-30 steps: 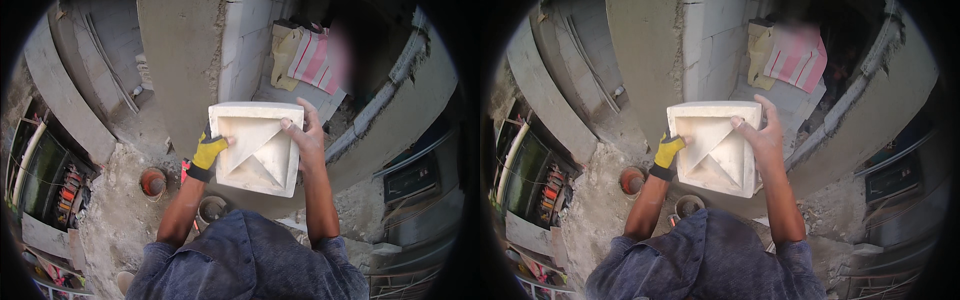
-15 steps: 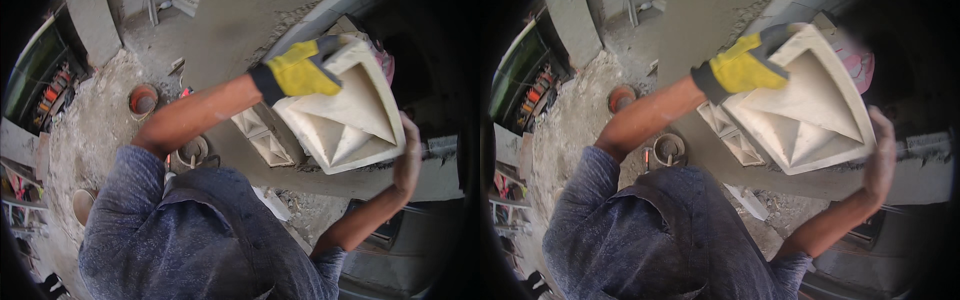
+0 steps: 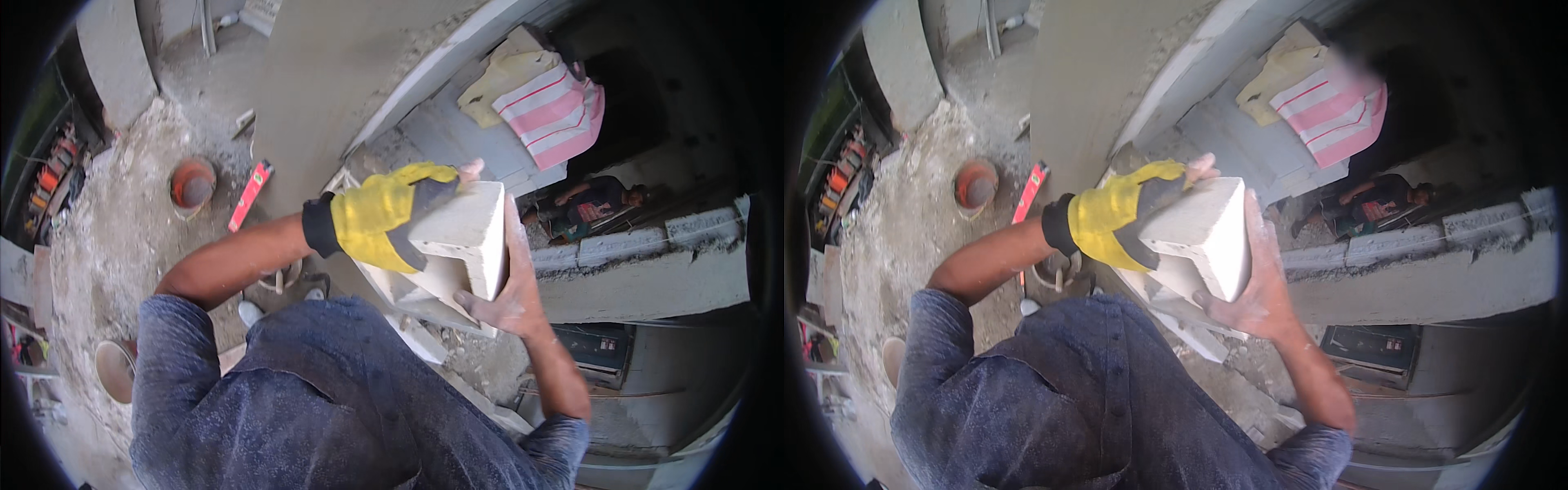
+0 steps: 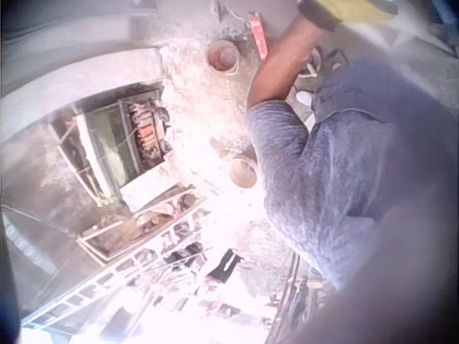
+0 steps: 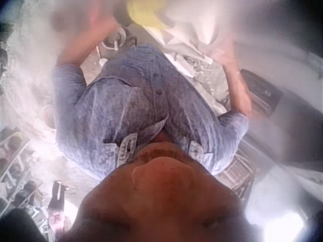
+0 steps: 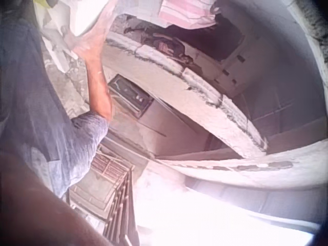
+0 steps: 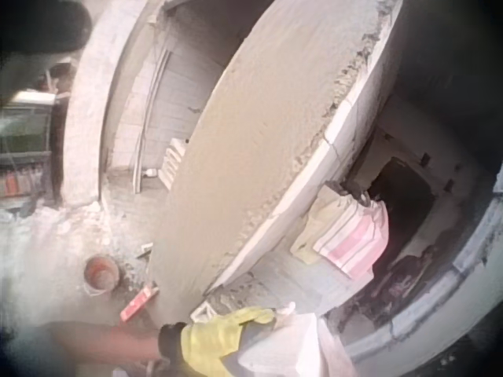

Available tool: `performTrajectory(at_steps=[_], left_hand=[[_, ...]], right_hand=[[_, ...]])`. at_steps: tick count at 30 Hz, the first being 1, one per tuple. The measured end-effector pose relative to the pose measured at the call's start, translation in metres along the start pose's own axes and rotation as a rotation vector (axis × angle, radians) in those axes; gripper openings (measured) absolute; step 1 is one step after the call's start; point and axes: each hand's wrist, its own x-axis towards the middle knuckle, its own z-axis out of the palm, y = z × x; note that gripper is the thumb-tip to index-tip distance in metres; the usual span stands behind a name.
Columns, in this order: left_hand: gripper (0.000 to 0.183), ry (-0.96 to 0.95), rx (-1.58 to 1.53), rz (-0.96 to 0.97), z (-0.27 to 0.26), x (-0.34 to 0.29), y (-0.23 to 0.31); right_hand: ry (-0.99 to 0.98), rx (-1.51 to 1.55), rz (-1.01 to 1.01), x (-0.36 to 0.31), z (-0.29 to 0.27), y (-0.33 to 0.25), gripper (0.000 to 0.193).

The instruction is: The person measures a white decorative tile with a tape measure and checks its level with a spirit level. They then apply mortar to the wall using a trowel and place the tile into the prepared spot, adjusting it for alignment.

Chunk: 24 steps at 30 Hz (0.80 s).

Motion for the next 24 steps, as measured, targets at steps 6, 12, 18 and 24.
performTrajectory(at_steps=[6,12,18,24], left_hand=[[0.108,0.204,-0.044,-0.057,-0.029,-0.048,-0.021],[0.054,0.559,-0.564,-0.869,0.097,-0.208,-0.075],[0.043,0.15,-0.237,-0.728,0.066,-0.12,0.003],[0.052,0.269,-0.113,-0.1,-0.01,-0.02,0.083]], right_hand=[[0.055,0.115,0.135,-0.002,0.029,0.008,0.129],[0.222,0.079,0.197,-0.016,0.051,0.015,0.126],[0.488,0.54,0.149,-0.017,0.054,0.021,0.123],[0.826,1.254,0.141,-0.052,0.056,0.079,0.102]])
